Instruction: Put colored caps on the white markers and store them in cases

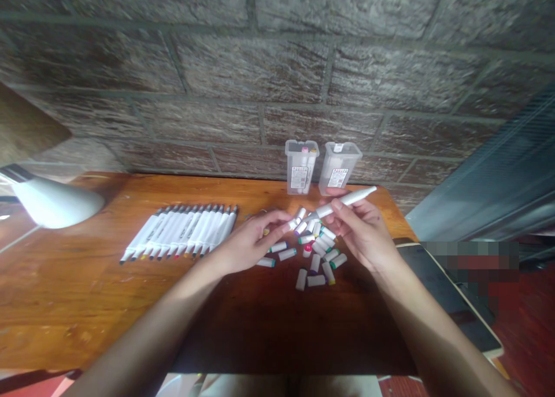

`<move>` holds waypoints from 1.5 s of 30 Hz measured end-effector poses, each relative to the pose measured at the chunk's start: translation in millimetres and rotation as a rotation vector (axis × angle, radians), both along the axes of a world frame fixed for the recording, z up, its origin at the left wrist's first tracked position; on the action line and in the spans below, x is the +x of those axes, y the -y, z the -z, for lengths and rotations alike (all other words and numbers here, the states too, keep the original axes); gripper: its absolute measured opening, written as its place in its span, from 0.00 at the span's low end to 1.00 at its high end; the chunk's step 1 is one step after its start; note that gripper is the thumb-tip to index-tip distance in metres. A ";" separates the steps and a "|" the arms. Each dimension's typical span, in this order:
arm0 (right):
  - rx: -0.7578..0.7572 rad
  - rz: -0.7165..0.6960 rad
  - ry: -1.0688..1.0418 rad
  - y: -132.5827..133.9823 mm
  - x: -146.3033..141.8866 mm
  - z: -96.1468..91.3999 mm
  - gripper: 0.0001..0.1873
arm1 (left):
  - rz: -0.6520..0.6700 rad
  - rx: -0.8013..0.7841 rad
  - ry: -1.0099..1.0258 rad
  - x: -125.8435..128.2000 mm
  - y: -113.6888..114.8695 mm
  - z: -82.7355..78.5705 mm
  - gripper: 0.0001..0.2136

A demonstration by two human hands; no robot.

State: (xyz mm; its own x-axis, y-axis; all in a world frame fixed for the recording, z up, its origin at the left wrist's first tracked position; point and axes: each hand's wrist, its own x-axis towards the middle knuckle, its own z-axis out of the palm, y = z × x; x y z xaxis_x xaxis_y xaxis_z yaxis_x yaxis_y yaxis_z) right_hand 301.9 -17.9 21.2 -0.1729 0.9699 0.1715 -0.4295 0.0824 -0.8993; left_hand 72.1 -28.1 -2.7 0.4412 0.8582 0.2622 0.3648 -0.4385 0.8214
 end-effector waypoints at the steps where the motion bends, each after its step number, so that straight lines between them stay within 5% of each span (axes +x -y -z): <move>1: 0.026 0.020 0.010 0.4 0.2 0.6 0.13 | 0.007 -0.010 0.032 0.5 0.4 0.1 0.13; 9: 0.273 0.195 0.216 3.5 -3.3 2.5 0.08 | -0.037 -0.024 0.103 2.0 1.4 -1.2 0.14; 29: 0.424 0.222 0.489 11.6 -5.5 2.3 0.07 | -0.023 -0.099 0.146 5.0 2.4 -5.1 0.16; 38: 0.406 0.266 0.376 10.4 -2.3 -0.8 0.07 | -0.036 -0.135 0.181 7.0 5.7 -11.5 0.17; 45: 0.606 0.212 0.507 17.7 -4.1 3.0 0.03 | -0.028 -0.126 0.196 6.9 5.5 -11.5 0.16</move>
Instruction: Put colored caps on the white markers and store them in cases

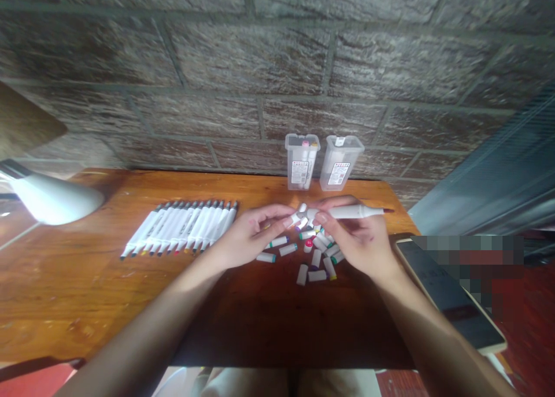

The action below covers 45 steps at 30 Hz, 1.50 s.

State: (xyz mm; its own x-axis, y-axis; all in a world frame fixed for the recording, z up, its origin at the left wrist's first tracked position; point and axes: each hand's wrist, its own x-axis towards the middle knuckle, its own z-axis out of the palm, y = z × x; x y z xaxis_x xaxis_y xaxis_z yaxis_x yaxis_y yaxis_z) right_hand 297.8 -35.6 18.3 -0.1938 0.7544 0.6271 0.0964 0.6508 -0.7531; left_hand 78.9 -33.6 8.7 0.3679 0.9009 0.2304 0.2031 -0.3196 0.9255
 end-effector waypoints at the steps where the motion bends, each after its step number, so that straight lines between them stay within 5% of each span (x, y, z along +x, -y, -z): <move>1: 0.026 -0.009 0.040 0.1 0.6 0.3 0.04 | 0.002 0.001 0.003 0.2 0.2 -0.5 0.16; 7: 0.189 0.125 0.195 -0.8 6.4 -5.0 0.07 | -0.013 -0.020 0.000 -0.1 2.6 -3.1 0.17; 13: 0.088 0.327 0.063 -5.6 11.2 -5.8 0.05 | -0.033 -0.011 0.003 -1.2 5.6 -3.2 0.17; 26: -0.104 0.211 -0.067 -0.4 8.7 -10.8 0.11 | -0.058 0.054 0.003 -0.3 3.7 -2.3 0.15; 32: -0.201 0.081 -0.194 -4.0 5.7 -7.1 0.30 | -0.064 0.025 0.014 -0.6 1.4 -1.6 0.16; 37: -0.147 0.130 -0.224 -7.8 7.3 -10.1 0.08 | -0.106 0.006 0.018 -0.3 -0.4 -1.1 0.19; 41: -0.322 -0.052 -0.352 -8.1 10.5 -15.2 0.17 | -0.107 -0.025 0.043 0.2 -1.2 -1.1 0.18; 45: -0.419 -0.227 -0.421 -8.5 10.9 -14.0 0.12 | -0.082 -0.065 0.058 0.6 -1.5 -0.7 0.19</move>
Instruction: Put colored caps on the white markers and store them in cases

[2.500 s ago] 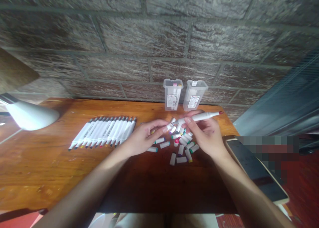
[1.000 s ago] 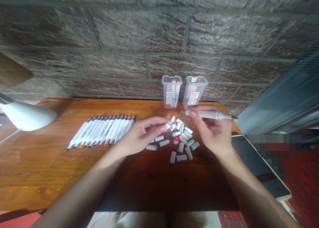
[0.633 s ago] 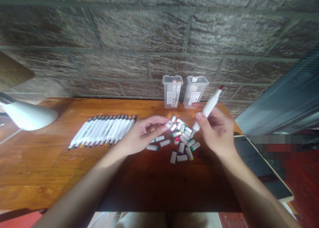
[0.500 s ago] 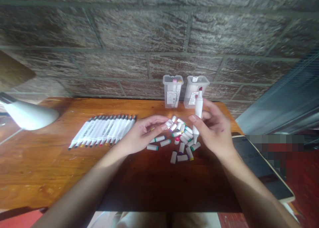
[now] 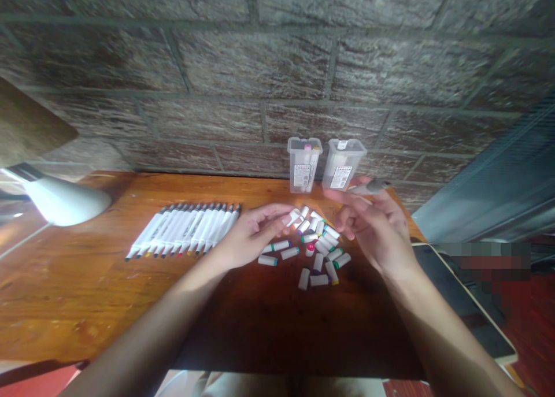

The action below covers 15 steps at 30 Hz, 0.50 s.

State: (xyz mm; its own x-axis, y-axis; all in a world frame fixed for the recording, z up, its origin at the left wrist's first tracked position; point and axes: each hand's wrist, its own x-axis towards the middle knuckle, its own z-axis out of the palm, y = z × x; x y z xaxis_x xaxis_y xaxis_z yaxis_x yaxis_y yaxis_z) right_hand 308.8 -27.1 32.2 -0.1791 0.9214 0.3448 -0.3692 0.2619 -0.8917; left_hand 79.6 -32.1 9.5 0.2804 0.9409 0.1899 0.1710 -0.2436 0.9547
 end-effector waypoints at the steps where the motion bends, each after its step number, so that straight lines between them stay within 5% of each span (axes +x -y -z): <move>1: 0.007 0.001 0.016 0.0 -0.7 1.4 0.11 | 0.011 -0.011 0.004 -0.1 0.0 0.5 0.19; 15: 0.259 0.191 0.381 10.3 -11.9 6.8 0.06 | 0.094 -0.033 0.004 -1.1 1.3 4.8 0.18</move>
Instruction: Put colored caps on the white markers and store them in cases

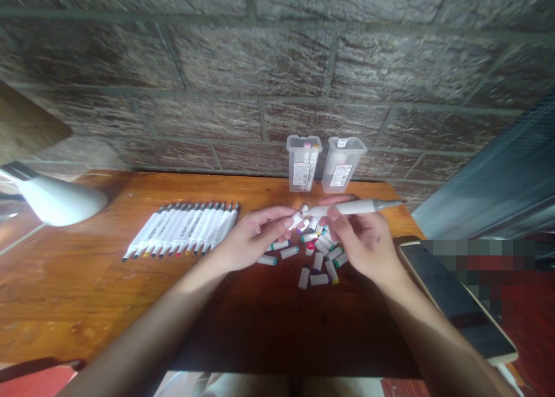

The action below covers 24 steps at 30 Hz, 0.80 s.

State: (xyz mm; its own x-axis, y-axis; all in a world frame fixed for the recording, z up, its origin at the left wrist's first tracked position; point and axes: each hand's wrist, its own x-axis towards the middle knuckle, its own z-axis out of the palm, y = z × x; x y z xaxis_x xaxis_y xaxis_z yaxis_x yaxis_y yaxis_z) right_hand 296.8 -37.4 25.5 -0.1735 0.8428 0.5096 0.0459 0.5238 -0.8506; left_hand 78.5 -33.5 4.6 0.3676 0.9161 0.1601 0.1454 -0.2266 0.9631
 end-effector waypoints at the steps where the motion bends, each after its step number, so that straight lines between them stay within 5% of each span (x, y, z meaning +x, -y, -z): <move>1: 0.011 0.002 0.020 0.3 -0.5 -0.3 0.06 | 0.002 -0.002 0.006 0.0 -0.1 0.1 0.17; 7: 0.104 -0.001 0.135 0.1 1.4 1.7 0.06 | 0.012 0.004 0.032 -1.3 1.4 -0.1 0.16; 11: 0.210 0.208 0.179 -6.1 10.8 3.1 0.08 | 0.050 -0.049 0.067 -0.8 5.1 -6.4 0.14; 24: 0.018 0.244 -0.086 -8.6 5.0 -0.5 0.12 | 0.023 -0.045 0.129 0.8 8.2 -12.6 0.15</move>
